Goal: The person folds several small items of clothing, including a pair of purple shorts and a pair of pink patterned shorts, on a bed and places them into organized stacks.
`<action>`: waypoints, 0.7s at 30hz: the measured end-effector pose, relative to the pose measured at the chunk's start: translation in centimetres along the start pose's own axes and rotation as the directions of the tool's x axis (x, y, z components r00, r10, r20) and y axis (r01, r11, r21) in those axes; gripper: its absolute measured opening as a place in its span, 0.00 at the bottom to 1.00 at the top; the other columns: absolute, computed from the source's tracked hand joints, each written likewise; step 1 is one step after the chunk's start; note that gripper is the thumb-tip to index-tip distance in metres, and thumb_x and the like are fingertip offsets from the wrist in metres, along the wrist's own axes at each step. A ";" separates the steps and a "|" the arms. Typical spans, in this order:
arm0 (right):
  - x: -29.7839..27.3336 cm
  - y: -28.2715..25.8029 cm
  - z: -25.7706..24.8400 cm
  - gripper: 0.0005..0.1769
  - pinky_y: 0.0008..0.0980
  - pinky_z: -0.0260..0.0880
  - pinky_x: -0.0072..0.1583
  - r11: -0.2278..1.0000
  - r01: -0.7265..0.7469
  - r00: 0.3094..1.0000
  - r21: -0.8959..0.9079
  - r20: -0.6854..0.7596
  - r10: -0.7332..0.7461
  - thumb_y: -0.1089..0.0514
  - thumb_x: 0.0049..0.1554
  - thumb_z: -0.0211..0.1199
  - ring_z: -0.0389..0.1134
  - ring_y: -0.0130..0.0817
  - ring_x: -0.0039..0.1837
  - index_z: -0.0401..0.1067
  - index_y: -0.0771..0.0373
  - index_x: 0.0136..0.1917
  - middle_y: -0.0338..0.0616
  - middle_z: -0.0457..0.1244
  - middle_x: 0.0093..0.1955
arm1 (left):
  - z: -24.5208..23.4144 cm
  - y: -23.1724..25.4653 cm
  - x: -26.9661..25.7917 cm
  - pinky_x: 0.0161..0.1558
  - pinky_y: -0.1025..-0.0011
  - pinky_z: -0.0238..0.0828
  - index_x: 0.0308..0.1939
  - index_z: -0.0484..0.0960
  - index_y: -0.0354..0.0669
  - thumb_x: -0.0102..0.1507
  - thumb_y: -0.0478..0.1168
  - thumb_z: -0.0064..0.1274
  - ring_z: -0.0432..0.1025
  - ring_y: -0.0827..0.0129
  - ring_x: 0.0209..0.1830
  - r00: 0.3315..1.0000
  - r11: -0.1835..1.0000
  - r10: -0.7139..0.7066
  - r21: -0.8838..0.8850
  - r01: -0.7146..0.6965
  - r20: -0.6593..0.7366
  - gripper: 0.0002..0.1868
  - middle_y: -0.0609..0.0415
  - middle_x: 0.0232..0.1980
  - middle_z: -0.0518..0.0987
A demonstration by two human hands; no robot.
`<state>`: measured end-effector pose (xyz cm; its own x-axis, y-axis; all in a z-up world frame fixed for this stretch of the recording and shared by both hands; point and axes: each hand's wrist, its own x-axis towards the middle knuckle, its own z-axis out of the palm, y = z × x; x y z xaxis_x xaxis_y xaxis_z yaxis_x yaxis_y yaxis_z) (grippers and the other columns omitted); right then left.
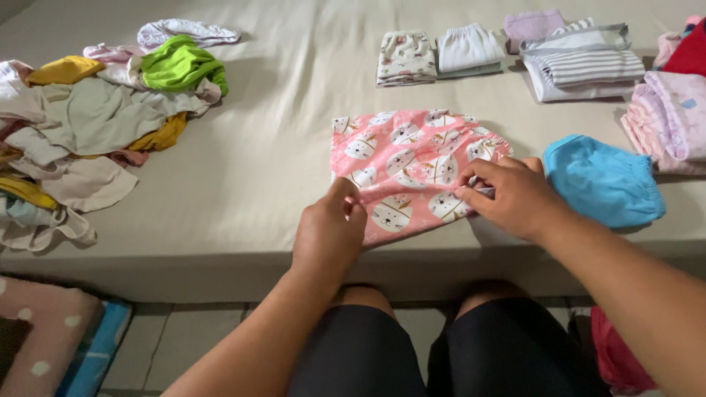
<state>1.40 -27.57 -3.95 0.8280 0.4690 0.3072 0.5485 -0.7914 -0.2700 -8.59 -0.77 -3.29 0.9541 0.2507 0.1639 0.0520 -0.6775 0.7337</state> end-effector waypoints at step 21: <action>-1.4 2.8 -1.2 0.35 0.41 0.58 0.71 0.924 0.379 0.905 0.047 0.191 -0.380 0.46 0.50 0.67 0.61 0.38 0.72 0.68 0.49 0.70 0.37 0.63 0.71 | -3.8 -3.3 3.1 0.75 0.58 0.49 0.70 0.71 0.50 0.61 0.46 0.49 0.58 0.63 0.77 0.680 0.666 0.484 0.272 -0.694 0.551 0.32 0.55 0.75 0.68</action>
<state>1.65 -30.94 -4.08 0.5629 0.8003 0.2063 0.8259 -0.5356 -0.1761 -6.89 4.86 -2.73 0.8363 -0.5385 0.1027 -0.5478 -0.8133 0.1961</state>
